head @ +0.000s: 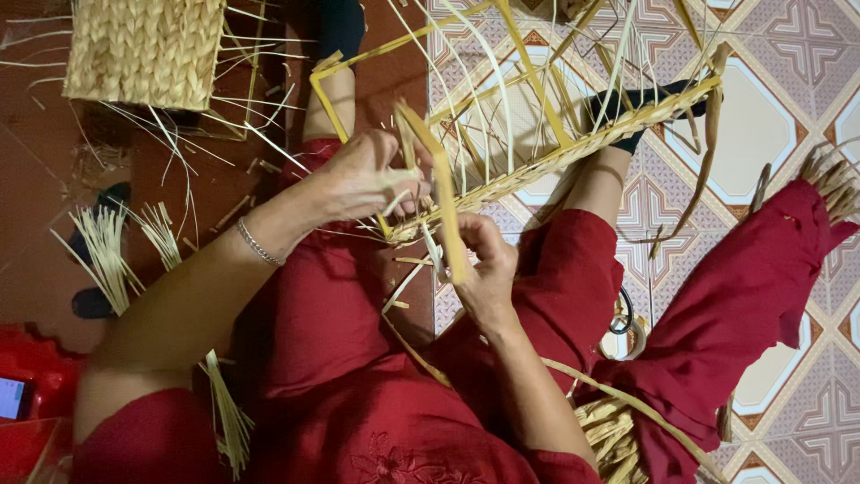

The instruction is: The person sits on the floor and weaves thin dried palm strips into a rectangular basket frame, interlacing strands by hand. The basket gradually takes shape as the person continues to weave along the frame edges.

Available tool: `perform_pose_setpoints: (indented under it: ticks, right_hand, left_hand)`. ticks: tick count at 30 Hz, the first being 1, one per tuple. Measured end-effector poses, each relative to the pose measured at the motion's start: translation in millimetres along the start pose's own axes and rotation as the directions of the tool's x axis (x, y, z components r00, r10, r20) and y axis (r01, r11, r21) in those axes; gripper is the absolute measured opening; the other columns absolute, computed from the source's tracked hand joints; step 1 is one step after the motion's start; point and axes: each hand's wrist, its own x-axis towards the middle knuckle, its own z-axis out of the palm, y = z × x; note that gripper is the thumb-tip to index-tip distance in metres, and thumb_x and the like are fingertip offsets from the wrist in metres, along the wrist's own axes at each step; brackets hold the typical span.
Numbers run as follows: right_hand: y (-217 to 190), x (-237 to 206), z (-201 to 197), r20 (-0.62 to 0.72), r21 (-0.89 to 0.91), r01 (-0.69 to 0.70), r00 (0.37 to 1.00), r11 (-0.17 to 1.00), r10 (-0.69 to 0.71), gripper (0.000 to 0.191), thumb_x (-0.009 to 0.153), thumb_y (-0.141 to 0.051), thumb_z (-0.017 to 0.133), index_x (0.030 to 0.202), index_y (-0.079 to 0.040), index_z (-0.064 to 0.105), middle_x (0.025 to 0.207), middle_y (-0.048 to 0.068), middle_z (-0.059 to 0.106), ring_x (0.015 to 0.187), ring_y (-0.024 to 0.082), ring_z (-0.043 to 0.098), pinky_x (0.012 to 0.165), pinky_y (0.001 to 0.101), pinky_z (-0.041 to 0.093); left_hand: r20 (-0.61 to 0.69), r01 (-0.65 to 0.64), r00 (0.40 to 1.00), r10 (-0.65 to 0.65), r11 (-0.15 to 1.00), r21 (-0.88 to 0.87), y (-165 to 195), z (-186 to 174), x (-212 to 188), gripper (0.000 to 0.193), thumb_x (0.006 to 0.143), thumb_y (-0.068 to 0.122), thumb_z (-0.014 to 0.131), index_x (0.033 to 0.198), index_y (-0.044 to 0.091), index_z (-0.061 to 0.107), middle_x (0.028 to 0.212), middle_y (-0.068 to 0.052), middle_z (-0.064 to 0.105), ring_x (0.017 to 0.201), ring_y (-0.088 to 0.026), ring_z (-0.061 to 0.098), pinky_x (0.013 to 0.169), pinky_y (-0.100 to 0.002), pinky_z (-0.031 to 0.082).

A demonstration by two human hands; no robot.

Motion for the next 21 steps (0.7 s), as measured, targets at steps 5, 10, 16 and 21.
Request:
perform_pose_setpoints:
  ticks: [5,10,16,21]
  right_hand:
    - [18,1,15,0.001,0.375,-0.076,0.997,0.924,0.081,0.018,0.098,-0.001,0.072,0.108,-0.002,0.057,0.092,0.001,0.067,0.081,0.005,0.062,0.071,0.0212,0.052]
    - [20,3,22,-0.037,0.48,-0.153,0.98,0.864,0.194,0.021,0.096,0.002,0.075,0.099,-0.004,0.056,0.08,-0.002,0.061,0.067,0.003,0.053,0.058,0.0203,0.045]
    - [19,5,16,-0.068,0.318,-0.122,0.986,0.94,0.151,0.022,0.093,0.0,0.077,0.094,-0.006,0.056,0.077,-0.003,0.06,0.065,0.004,0.055,0.058,0.0199,0.045]
    - [18,3,21,-0.107,0.291,-0.084,0.987,0.953,0.119,0.018,0.094,0.0,0.077,0.1,-0.003,0.06,0.081,-0.002,0.062,0.071,0.004,0.056,0.062,0.0203,0.047]
  left_hand:
    - [0.153,-0.145,0.982,0.115,0.969,0.201,-4,-4,3,0.016,0.089,0.02,0.08,0.097,0.007,0.077,0.086,-0.011,0.071,0.063,-0.017,0.063,0.055,-0.03,0.057]
    - [0.143,-0.135,0.982,0.122,0.987,0.086,-3,0,17,0.018,0.077,0.013,0.086,0.091,0.006,0.075,0.09,-0.004,0.074,0.075,-0.01,0.071,0.067,-0.025,0.063]
    - [0.157,0.105,0.976,-0.152,0.957,0.27,19,7,17,0.015,0.075,0.005,0.08,0.087,0.007,0.071,0.087,-0.007,0.074,0.073,-0.018,0.067,0.061,-0.033,0.057]
    - [0.195,-0.132,0.978,0.07,0.937,0.323,23,6,10,0.019,0.071,0.008,0.084,0.086,0.008,0.074,0.09,-0.007,0.073,0.077,-0.015,0.07,0.063,-0.028,0.06]
